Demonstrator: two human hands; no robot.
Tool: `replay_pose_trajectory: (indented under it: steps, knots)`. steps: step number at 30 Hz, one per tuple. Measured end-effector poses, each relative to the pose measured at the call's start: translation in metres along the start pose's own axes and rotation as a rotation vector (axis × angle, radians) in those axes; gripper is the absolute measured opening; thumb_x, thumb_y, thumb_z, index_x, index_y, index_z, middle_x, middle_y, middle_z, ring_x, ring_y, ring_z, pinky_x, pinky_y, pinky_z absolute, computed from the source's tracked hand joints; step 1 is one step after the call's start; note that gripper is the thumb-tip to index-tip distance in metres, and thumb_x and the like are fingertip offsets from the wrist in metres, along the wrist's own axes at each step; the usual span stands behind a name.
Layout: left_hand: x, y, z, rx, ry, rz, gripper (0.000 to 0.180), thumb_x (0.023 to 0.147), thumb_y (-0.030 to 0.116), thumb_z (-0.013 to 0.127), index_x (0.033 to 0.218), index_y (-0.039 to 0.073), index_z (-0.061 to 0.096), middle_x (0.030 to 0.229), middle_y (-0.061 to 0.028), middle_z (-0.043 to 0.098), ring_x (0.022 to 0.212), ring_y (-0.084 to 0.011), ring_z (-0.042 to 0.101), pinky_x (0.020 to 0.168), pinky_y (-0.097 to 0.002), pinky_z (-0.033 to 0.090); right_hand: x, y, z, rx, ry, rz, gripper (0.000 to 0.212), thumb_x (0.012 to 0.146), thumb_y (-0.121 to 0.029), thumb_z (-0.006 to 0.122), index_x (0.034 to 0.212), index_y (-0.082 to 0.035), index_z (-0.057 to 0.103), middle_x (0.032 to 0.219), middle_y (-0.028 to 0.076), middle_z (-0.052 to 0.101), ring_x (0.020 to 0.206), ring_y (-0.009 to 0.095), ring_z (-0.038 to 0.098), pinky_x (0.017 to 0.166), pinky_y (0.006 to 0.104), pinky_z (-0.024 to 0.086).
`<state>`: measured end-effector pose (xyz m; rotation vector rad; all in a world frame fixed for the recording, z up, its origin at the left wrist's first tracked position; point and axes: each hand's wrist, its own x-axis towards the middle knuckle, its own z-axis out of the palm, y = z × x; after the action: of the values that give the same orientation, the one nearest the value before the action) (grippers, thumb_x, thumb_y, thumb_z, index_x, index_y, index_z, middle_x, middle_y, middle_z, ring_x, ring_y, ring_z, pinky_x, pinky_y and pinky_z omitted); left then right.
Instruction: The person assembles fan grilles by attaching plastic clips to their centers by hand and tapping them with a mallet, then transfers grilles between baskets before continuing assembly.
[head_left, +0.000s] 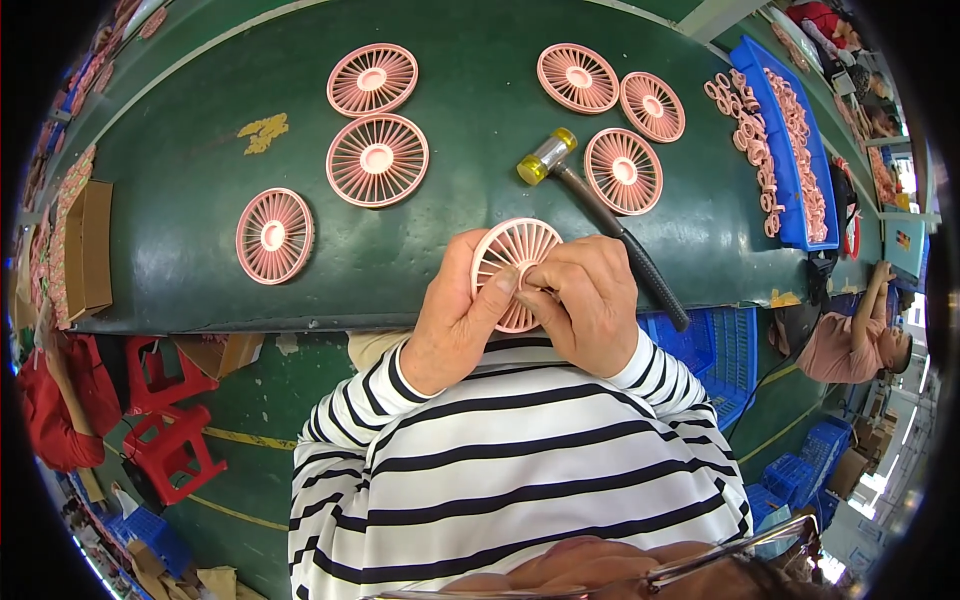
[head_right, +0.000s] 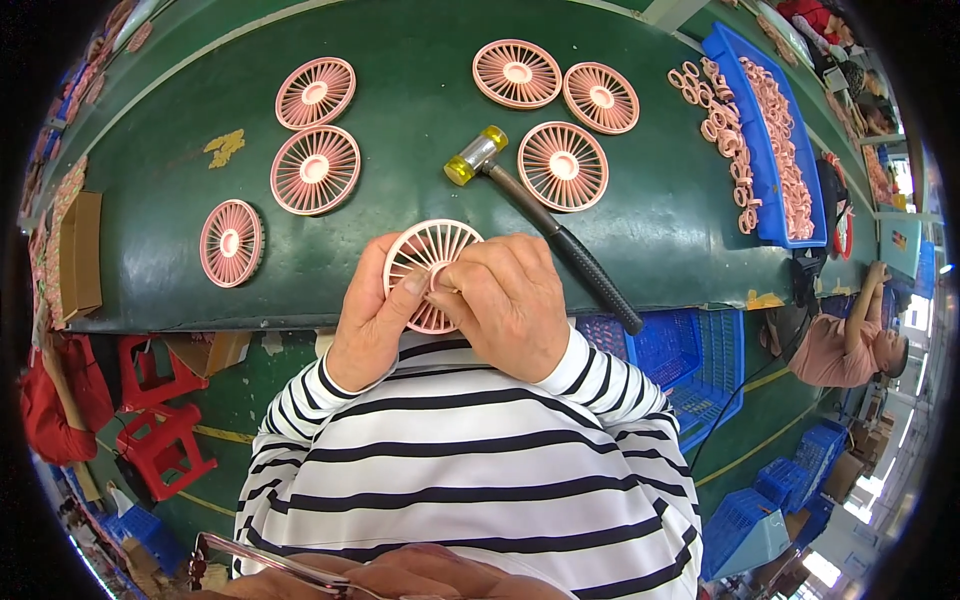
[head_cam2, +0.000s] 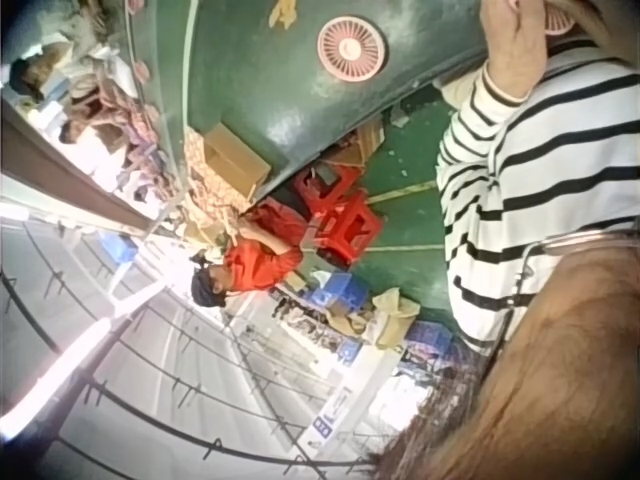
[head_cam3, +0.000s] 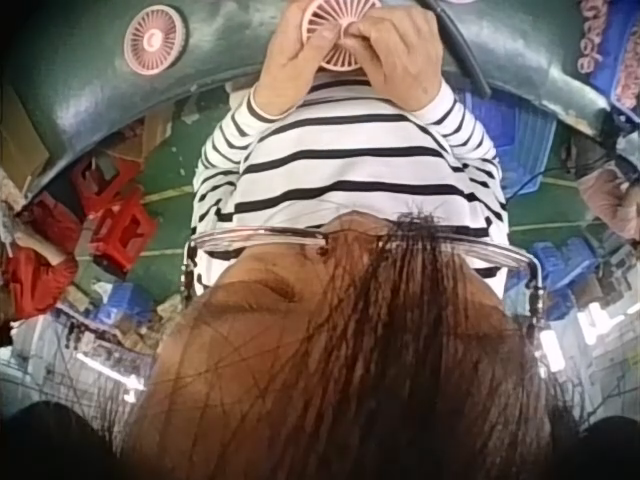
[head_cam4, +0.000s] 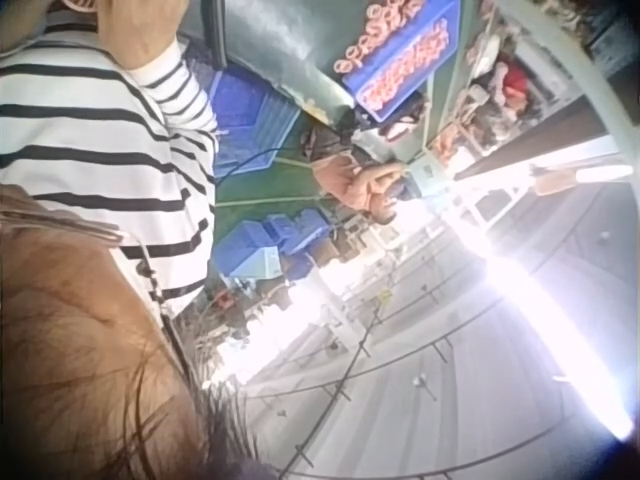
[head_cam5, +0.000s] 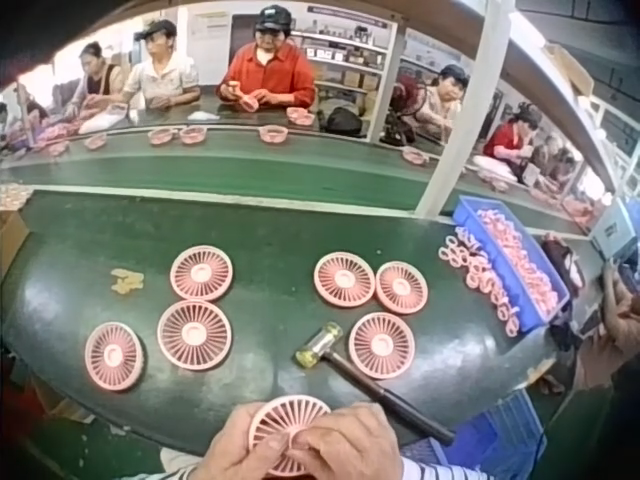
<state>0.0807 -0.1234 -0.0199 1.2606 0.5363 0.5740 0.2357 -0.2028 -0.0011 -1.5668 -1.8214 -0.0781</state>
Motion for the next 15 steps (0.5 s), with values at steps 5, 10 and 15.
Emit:
replay_pose_trajectory:
  steps: [5,10,15]
  knots:
    - [0.0,0.0,-0.001,-0.018,-0.014,-0.003,0.033,0.102,0.02,0.047,0.126,-0.003,0.04,0.111,-0.0118,0.059,0.098,-0.0138,0.058,0.086,-0.028,0.048,0.002,-0.003,-0.004,-0.011,-0.037,-0.004,0.031,0.069,-0.01,0.077,0.092,-0.009,0.057,0.089,0.004,0.058,0.081,0.024,0.056,0.073,0.0378,0.042]
    - [0.0,-0.008,-0.001,0.107,0.011,0.044,0.036,0.101,0.022,0.048,0.125,-0.003,0.04,0.109,-0.0143,0.06,0.096,-0.0177,0.06,0.085,-0.0305,0.048,-0.002,-0.002,0.0,0.01,-0.03,-0.013,0.03,0.069,-0.008,0.076,0.092,-0.008,0.056,0.09,0.004,0.058,0.079,0.024,0.055,0.072,0.0378,0.041]
    - [-0.001,-0.009,0.0,0.148,0.019,0.075,0.036,0.101,0.023,0.048,0.125,-0.003,0.04,0.107,-0.0167,0.062,0.094,-0.0211,0.063,0.083,-0.0323,0.049,-0.006,-0.001,0.002,0.024,0.019,-0.034,0.027,0.072,-0.007,0.075,0.092,-0.007,0.057,0.088,0.005,0.059,0.077,0.025,0.055,0.071,0.0377,0.041]
